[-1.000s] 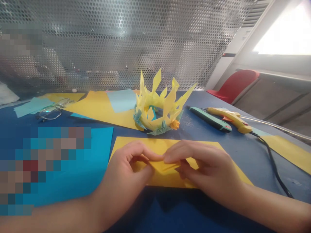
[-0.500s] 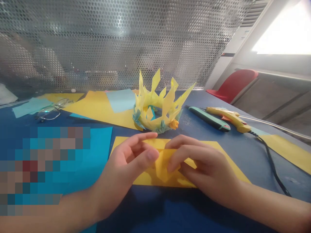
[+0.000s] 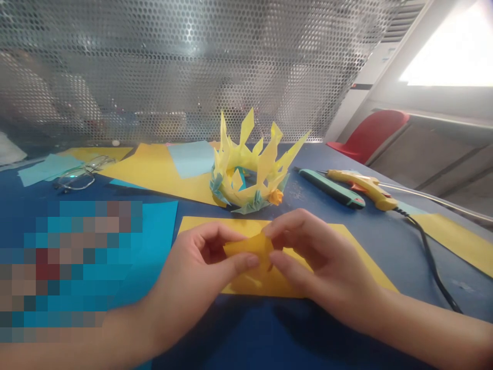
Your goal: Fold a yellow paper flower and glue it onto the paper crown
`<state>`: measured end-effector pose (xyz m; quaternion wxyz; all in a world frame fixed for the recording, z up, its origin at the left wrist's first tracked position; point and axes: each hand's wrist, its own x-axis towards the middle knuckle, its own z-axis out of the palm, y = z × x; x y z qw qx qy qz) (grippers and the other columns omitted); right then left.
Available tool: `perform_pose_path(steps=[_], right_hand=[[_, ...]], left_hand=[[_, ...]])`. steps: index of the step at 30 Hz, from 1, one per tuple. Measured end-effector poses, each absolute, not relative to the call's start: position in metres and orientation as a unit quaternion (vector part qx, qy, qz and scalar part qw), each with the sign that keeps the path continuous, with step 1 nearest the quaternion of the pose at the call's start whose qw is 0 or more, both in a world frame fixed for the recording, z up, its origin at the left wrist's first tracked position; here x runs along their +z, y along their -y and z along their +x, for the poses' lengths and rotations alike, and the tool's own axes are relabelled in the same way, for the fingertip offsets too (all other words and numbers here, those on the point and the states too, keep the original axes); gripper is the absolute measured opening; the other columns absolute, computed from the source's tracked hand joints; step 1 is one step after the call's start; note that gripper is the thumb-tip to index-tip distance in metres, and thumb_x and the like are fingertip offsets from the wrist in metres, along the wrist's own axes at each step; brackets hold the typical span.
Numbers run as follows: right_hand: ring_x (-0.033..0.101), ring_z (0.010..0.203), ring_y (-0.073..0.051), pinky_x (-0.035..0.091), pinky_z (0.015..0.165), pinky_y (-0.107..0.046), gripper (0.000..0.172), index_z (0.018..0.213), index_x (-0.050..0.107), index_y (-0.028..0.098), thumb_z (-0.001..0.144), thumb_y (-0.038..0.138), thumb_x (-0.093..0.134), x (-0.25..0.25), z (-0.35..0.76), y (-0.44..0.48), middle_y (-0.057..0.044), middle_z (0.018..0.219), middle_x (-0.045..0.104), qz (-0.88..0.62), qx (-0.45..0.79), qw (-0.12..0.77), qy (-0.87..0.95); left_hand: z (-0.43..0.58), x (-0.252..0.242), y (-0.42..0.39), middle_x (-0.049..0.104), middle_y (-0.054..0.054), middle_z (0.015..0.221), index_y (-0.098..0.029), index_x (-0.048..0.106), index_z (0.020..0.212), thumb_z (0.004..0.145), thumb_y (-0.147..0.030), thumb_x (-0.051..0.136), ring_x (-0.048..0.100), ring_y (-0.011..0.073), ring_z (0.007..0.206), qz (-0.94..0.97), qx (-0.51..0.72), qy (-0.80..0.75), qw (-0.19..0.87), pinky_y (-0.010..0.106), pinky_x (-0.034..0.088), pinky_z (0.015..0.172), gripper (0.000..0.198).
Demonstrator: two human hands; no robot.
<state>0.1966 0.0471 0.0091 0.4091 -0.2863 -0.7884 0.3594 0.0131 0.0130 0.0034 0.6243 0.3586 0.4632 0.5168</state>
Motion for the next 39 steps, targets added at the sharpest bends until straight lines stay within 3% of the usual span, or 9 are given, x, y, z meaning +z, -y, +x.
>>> perform_pose_path(steps=[3,7,14,21,25,28,32,39], right_hand=[[0.063,0.063,-0.008,0.058,0.061,-0.017,0.022,0.089,0.059,0.023,0.079,0.017,0.077,0.0061,0.195,-0.0469,0.004,0.079,0.065,-0.306,0.373,0.435,0.761],[0.064,0.062,-0.01,0.058,0.06,-0.019,0.017,0.084,0.061,0.022,0.08,0.017,0.077,0.0063,0.1946,-0.0486,0.003,0.075,0.067,-0.306,0.336,0.443,0.773],[0.065,0.072,-0.012,0.058,0.064,-0.022,0.014,0.088,0.067,0.022,0.085,0.008,0.068,0.0066,0.1993,-0.05,-0.001,0.084,0.068,-0.284,0.229,0.444,0.818],[0.068,0.08,-0.012,0.061,0.074,-0.021,0.025,0.102,0.073,0.023,0.085,0.006,0.069,0.0097,0.1999,-0.0481,-0.004,0.097,0.067,-0.255,0.155,0.419,0.857],[0.065,0.071,-0.011,0.062,0.071,-0.022,0.031,0.107,0.072,0.025,0.083,0.007,0.072,0.0091,0.1981,-0.0478,-0.002,0.095,0.067,-0.281,0.177,0.432,0.838],[0.068,0.078,-0.013,0.061,0.072,-0.021,0.025,0.098,0.075,0.026,0.083,0.006,0.072,0.0066,0.1979,-0.0486,-0.002,0.092,0.069,-0.287,0.211,0.442,0.823],[0.068,0.081,-0.014,0.06,0.074,-0.024,0.033,0.111,0.073,0.027,0.084,0.009,0.073,0.0025,0.1989,-0.0494,-0.001,0.096,0.07,-0.305,0.255,0.475,0.785],[0.07,0.084,-0.011,0.06,0.078,-0.019,0.037,0.107,0.077,0.028,0.083,0.0,0.069,0.007,0.1987,-0.0495,-0.001,0.097,0.071,-0.267,0.185,0.464,0.824]], left_hand=[[0.0125,0.0042,-0.0109,0.073,-0.007,0.065,-0.018,0.068,0.067,0.068,-0.02,0.088,0.068,0.0083,0.065,0.379,0.517,-0.467,0.609,0.013,0.055,0.06,0.021],[0.0122,0.0057,-0.0106,0.075,-0.007,0.069,-0.02,0.069,0.069,0.068,-0.023,0.09,0.069,0.0082,0.068,0.405,0.505,-0.463,0.605,0.011,0.052,0.059,0.021],[0.011,0.0039,-0.0126,0.082,-0.003,0.089,-0.029,0.083,0.093,0.08,-0.032,0.081,0.074,0.0171,0.095,0.424,0.476,-0.459,0.62,0.019,0.057,0.08,0.013],[0.0091,0.0024,-0.0126,0.08,-0.003,0.084,-0.029,0.083,0.099,0.087,-0.039,0.073,0.07,0.0148,0.085,0.432,0.472,-0.47,0.608,0.019,0.054,0.074,0.017],[0.0086,0.0018,-0.0129,0.079,-0.003,0.084,-0.028,0.081,0.102,0.085,-0.041,0.076,0.067,0.0109,0.076,0.418,0.487,-0.492,0.588,0.016,0.053,0.067,0.022],[0.0083,0.0022,-0.0126,0.081,-0.002,0.089,-0.028,0.08,0.103,0.082,-0.04,0.079,0.072,0.0135,0.083,0.406,0.484,-0.463,0.622,0.019,0.056,0.074,0.024],[0.0086,0.0034,-0.0121,0.083,-0.002,0.092,-0.029,0.081,0.097,0.078,-0.03,0.084,0.076,0.0146,0.09,0.397,0.487,-0.437,0.644,0.017,0.057,0.079,0.019],[0.0083,0.0016,-0.0104,0.082,-0.006,0.09,-0.033,0.082,0.096,0.086,-0.029,0.076,0.074,0.0127,0.093,0.435,0.459,-0.42,0.651,0.015,0.056,0.081,0.013]])
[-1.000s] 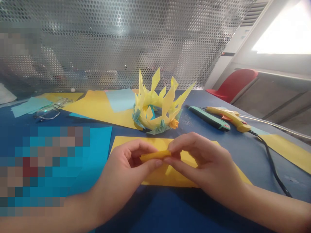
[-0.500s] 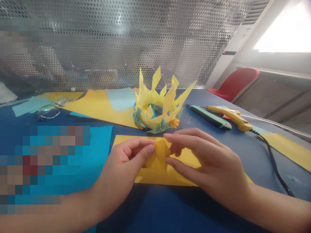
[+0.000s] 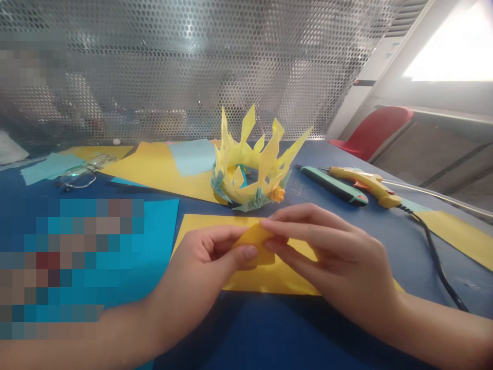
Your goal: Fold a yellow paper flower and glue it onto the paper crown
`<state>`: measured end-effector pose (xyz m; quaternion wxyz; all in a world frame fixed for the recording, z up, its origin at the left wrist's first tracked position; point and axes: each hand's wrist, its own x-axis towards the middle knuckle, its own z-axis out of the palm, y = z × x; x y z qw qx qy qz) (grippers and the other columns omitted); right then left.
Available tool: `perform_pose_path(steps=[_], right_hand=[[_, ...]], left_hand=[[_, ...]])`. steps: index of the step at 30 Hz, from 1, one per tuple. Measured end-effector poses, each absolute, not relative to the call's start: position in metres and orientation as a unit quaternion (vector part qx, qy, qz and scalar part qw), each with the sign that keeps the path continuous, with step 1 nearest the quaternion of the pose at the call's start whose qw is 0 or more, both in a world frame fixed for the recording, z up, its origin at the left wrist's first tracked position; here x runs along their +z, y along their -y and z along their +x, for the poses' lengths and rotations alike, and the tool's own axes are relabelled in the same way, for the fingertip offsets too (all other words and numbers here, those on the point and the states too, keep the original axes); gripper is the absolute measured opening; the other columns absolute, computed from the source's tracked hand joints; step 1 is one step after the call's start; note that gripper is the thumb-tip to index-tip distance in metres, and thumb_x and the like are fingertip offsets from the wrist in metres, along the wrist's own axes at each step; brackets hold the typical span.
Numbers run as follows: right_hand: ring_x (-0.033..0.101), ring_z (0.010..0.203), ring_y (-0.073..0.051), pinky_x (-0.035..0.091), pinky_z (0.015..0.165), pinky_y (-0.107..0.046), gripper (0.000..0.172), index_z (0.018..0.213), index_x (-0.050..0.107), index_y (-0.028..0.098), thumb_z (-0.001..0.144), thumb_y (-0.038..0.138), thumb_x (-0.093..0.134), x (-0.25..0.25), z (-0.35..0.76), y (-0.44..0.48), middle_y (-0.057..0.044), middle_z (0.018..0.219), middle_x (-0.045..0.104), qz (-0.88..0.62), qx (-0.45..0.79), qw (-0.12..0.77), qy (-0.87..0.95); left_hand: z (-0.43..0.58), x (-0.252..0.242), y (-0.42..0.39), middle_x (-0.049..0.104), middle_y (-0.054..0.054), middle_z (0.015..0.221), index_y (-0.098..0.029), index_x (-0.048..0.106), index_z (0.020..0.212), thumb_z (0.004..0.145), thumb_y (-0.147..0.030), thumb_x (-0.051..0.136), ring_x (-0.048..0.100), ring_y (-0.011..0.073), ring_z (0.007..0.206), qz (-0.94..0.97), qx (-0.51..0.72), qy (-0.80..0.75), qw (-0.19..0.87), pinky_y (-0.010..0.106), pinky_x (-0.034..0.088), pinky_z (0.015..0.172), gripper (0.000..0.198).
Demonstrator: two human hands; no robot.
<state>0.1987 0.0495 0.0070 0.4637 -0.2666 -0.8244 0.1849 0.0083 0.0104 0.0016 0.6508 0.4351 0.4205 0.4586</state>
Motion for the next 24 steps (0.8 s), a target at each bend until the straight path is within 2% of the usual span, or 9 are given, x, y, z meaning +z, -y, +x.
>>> perform_pose_path(steps=[4,7,14,18,24], right_hand=[[0.071,0.085,-0.011,0.061,0.081,-0.018,0.038,0.109,0.076,0.026,0.084,0.0,0.068,0.0084,0.2005,-0.0481,-0.001,0.099,0.072,-0.257,0.148,0.453,0.841],[0.071,0.085,-0.012,0.061,0.081,-0.018,0.037,0.11,0.076,0.026,0.084,0.001,0.068,0.0081,0.2019,-0.0483,-0.001,0.099,0.072,-0.252,0.129,0.445,0.85],[0.072,0.086,-0.013,0.062,0.082,-0.022,0.037,0.112,0.075,0.027,0.085,0.003,0.067,0.0078,0.2034,-0.0501,-0.003,0.102,0.072,-0.257,0.113,0.434,0.856],[0.073,0.086,-0.014,0.062,0.083,-0.019,0.036,0.114,0.075,0.022,0.084,0.004,0.07,0.0073,0.2049,-0.0495,-0.005,0.104,0.074,-0.254,0.099,0.422,0.865],[0.073,0.087,-0.012,0.06,0.087,-0.016,0.029,0.108,0.075,0.02,0.085,0.004,0.069,0.0098,0.2028,-0.0491,-0.004,0.101,0.075,-0.246,0.086,0.42,0.869]], left_hand=[[0.009,0.0002,-0.0114,0.08,-0.005,0.081,-0.03,0.084,0.088,0.084,-0.035,0.077,0.072,0.0121,0.081,0.442,0.443,-0.458,0.631,0.017,0.058,0.075,0.009],[0.0101,0.0009,-0.0118,0.079,-0.004,0.079,-0.028,0.083,0.081,0.083,-0.036,0.078,0.073,0.0126,0.08,0.429,0.449,-0.453,0.639,0.019,0.059,0.076,0.009],[0.01,0.0025,-0.0118,0.08,-0.004,0.082,-0.026,0.083,0.085,0.084,-0.037,0.077,0.075,0.0135,0.083,0.426,0.443,-0.441,0.654,0.019,0.06,0.079,0.012],[0.0098,0.0031,-0.013,0.081,-0.004,0.082,-0.029,0.083,0.09,0.085,-0.037,0.077,0.074,0.0117,0.081,0.433,0.447,-0.447,0.642,0.016,0.06,0.076,0.012],[0.0091,0.0045,-0.0125,0.082,-0.002,0.083,-0.029,0.083,0.093,0.085,-0.038,0.076,0.075,0.012,0.078,0.425,0.448,-0.446,0.648,0.018,0.061,0.074,0.014]])
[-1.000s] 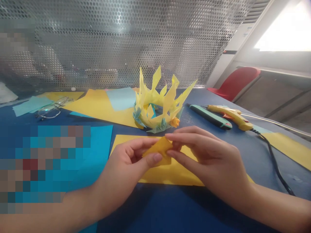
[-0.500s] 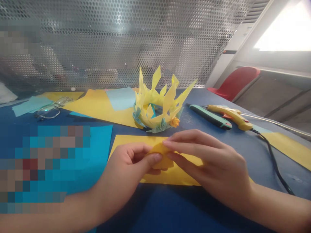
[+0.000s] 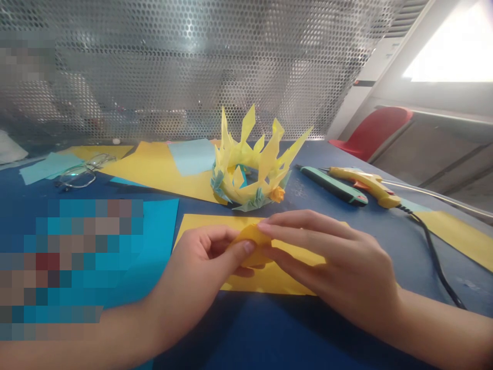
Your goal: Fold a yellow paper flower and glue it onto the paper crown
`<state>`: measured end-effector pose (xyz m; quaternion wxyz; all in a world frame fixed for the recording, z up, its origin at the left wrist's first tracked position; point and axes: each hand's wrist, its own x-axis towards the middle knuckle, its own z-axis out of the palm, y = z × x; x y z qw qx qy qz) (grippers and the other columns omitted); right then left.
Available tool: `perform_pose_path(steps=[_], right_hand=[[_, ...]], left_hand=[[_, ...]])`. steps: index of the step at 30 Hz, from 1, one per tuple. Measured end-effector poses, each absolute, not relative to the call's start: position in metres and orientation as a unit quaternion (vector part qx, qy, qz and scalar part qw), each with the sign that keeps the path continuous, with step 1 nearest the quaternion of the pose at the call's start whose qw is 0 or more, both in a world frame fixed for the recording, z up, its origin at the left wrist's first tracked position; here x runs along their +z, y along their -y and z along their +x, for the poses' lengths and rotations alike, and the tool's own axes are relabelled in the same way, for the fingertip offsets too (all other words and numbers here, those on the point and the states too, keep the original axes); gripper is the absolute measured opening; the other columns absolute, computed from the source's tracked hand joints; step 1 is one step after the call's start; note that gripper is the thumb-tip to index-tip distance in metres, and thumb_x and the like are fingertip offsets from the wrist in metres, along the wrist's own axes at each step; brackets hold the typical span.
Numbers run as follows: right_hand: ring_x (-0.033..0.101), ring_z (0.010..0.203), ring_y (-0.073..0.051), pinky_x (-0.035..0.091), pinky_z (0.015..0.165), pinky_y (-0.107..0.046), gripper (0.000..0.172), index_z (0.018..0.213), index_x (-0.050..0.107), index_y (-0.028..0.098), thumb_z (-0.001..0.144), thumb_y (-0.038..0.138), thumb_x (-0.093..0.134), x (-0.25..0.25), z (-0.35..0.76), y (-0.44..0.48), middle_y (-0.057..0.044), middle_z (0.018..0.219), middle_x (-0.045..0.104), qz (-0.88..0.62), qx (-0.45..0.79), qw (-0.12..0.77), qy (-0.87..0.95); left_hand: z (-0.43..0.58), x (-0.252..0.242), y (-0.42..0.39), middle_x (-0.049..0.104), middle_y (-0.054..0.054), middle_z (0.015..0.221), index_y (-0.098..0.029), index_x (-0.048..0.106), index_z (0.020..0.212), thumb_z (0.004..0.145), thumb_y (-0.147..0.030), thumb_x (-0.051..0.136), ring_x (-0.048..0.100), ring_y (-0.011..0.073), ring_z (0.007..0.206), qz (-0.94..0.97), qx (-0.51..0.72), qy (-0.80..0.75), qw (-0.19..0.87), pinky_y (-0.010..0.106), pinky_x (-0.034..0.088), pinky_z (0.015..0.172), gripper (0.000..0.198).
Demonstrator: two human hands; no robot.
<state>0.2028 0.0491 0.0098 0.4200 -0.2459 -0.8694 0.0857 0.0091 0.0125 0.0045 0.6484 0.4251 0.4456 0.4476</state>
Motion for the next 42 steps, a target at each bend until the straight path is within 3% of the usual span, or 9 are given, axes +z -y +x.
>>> perform_pose_path(steps=[12,18,24,31,36,42], right_hand=[[0.07,0.077,-0.01,0.059,0.073,-0.016,0.021,0.095,0.073,0.021,0.084,0.004,0.07,0.009,0.204,-0.047,-0.002,0.087,0.072,-0.234,0.101,0.437,0.863],[0.069,0.07,-0.009,0.056,0.066,-0.017,0.025,0.098,0.071,0.021,0.081,0.003,0.067,0.01,0.199,-0.048,0.002,0.081,0.075,-0.289,0.19,0.43,0.834],[0.066,0.071,-0.008,0.055,0.067,-0.015,0.024,0.081,0.074,0.02,0.081,0.001,0.061,0.014,0.198,-0.051,0.0,0.078,0.068,-0.258,0.218,0.431,0.837],[0.064,0.07,-0.008,0.056,0.065,-0.015,0.022,0.081,0.071,0.019,0.08,0.0,0.059,0.015,0.199,-0.049,0.001,0.077,0.065,-0.25,0.214,0.438,0.836],[0.063,0.07,-0.007,0.055,0.067,-0.014,0.023,0.082,0.07,0.017,0.08,-0.002,0.059,0.017,0.199,-0.048,0.0,0.077,0.064,-0.23,0.172,0.429,0.856],[0.061,0.07,-0.009,0.055,0.066,-0.018,0.012,0.082,0.068,0.018,0.083,0.007,0.064,0.017,0.198,-0.049,-0.001,0.079,0.062,-0.238,0.201,0.415,0.855]], left_hand=[[0.01,0.004,-0.011,0.079,-0.005,0.076,-0.026,0.081,0.079,0.081,-0.041,0.079,0.075,0.011,0.075,0.428,0.441,-0.45,0.648,0.016,0.06,0.071,0.015],[0.01,0.002,-0.01,0.08,-0.004,0.083,-0.029,0.083,0.088,0.083,-0.037,0.078,0.074,0.0131,0.083,0.457,0.437,-0.46,0.624,0.017,0.061,0.074,0.011],[0.01,0.003,-0.011,0.079,-0.005,0.078,-0.033,0.084,0.09,0.077,-0.031,0.084,0.075,0.013,0.077,0.436,0.451,-0.433,0.648,0.017,0.063,0.07,0.014],[0.007,0.002,-0.016,0.079,-0.003,0.075,-0.027,0.084,0.086,0.084,-0.027,0.078,0.072,0.0091,0.07,0.414,0.436,-0.339,0.723,0.014,0.061,0.068,0.007],[0.007,0.002,-0.015,0.076,-0.001,0.073,-0.024,0.084,0.085,0.09,-0.038,0.07,0.071,0.011,0.071,0.432,0.431,-0.364,0.703,0.015,0.062,0.066,0.02],[0.009,0.0,-0.013,0.066,-0.006,0.063,-0.021,0.078,0.071,0.089,-0.037,0.071,0.058,0.0047,0.059,0.438,0.432,-0.388,0.686,0.006,0.049,0.056,0.025]])
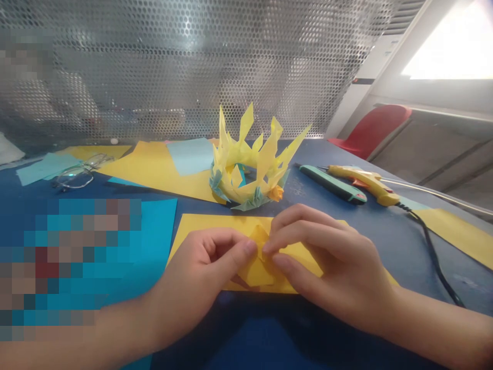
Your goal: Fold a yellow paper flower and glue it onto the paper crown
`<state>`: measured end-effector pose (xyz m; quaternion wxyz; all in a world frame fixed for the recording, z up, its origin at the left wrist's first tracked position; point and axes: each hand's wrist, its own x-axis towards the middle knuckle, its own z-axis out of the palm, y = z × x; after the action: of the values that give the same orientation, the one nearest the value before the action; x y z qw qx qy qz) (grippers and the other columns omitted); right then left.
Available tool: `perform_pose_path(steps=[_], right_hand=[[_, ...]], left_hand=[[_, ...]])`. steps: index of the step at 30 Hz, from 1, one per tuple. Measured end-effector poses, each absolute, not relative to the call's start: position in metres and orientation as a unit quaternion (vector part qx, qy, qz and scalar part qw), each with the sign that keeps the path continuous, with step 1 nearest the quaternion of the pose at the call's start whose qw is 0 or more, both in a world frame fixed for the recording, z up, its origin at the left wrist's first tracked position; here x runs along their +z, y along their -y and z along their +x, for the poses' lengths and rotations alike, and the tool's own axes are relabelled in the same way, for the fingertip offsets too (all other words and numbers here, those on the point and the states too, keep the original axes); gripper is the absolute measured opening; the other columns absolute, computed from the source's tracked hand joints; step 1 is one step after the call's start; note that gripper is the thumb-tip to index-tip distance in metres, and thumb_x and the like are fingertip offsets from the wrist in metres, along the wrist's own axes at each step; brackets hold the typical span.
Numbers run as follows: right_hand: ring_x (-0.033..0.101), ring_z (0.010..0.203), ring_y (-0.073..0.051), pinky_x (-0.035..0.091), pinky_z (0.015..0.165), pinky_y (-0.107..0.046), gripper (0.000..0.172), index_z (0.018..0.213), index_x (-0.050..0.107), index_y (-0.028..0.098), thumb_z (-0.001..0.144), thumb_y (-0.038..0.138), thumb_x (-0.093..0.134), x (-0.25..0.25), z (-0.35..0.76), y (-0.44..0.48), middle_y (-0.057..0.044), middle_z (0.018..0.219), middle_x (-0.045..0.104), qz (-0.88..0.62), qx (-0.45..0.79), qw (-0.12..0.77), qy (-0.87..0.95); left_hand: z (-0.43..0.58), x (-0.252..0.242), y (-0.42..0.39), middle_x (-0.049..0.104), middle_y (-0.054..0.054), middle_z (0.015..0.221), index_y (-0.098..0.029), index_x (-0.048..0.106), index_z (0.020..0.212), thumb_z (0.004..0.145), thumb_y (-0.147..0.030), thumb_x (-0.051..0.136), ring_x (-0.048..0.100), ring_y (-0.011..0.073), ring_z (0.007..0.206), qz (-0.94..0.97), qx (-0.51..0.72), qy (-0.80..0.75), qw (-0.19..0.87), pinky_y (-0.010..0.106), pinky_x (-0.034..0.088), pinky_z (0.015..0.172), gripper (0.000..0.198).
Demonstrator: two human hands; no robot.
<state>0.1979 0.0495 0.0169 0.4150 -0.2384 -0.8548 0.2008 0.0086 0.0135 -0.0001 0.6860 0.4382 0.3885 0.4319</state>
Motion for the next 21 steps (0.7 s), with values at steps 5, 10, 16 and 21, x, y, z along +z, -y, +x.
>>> perform_pose_path(steps=[5,10,16,21], right_hand=[[0.058,0.075,-0.011,0.054,0.067,-0.021,0.021,0.085,0.053,0.024,0.081,0.011,0.068,0.007,0.196,-0.05,0.003,0.084,0.057,-0.276,0.26,0.436,0.816],[0.061,0.075,-0.009,0.056,0.069,-0.019,0.03,0.105,0.05,0.03,0.087,0.011,0.066,0.001,0.196,-0.046,0.005,0.084,0.058,-0.282,0.336,0.439,0.784],[0.066,0.078,-0.011,0.059,0.073,-0.023,0.031,0.104,0.055,0.029,0.088,0.007,0.067,0.0,0.2,-0.045,0.003,0.09,0.065,-0.232,0.311,0.448,0.805],[0.071,0.088,-0.014,0.061,0.081,-0.025,0.023,0.095,0.061,0.025,0.089,0.003,0.063,0.005,0.202,-0.049,0.0,0.093,0.069,-0.218,0.266,0.459,0.819]], left_hand=[[0.008,-0.002,-0.015,0.067,-0.006,0.067,-0.02,0.075,0.071,0.087,-0.034,0.074,0.055,0.0051,0.063,0.433,0.446,-0.398,0.675,0.008,0.045,0.057,0.021],[0.009,-0.002,-0.015,0.068,-0.005,0.073,-0.024,0.075,0.075,0.084,-0.034,0.076,0.06,0.009,0.071,0.436,0.442,-0.407,0.67,0.014,0.048,0.063,0.014],[0.01,-0.001,-0.014,0.065,0.0,0.088,-0.019,0.065,0.064,0.077,-0.04,0.082,0.062,0.0168,0.087,0.506,0.437,-0.445,0.596,0.024,0.048,0.072,0.029],[0.009,0.0,-0.014,0.061,-0.005,0.07,-0.021,0.068,0.078,0.082,-0.044,0.077,0.055,0.0097,0.066,0.468,0.409,-0.437,0.65,0.018,0.043,0.059,0.025]])
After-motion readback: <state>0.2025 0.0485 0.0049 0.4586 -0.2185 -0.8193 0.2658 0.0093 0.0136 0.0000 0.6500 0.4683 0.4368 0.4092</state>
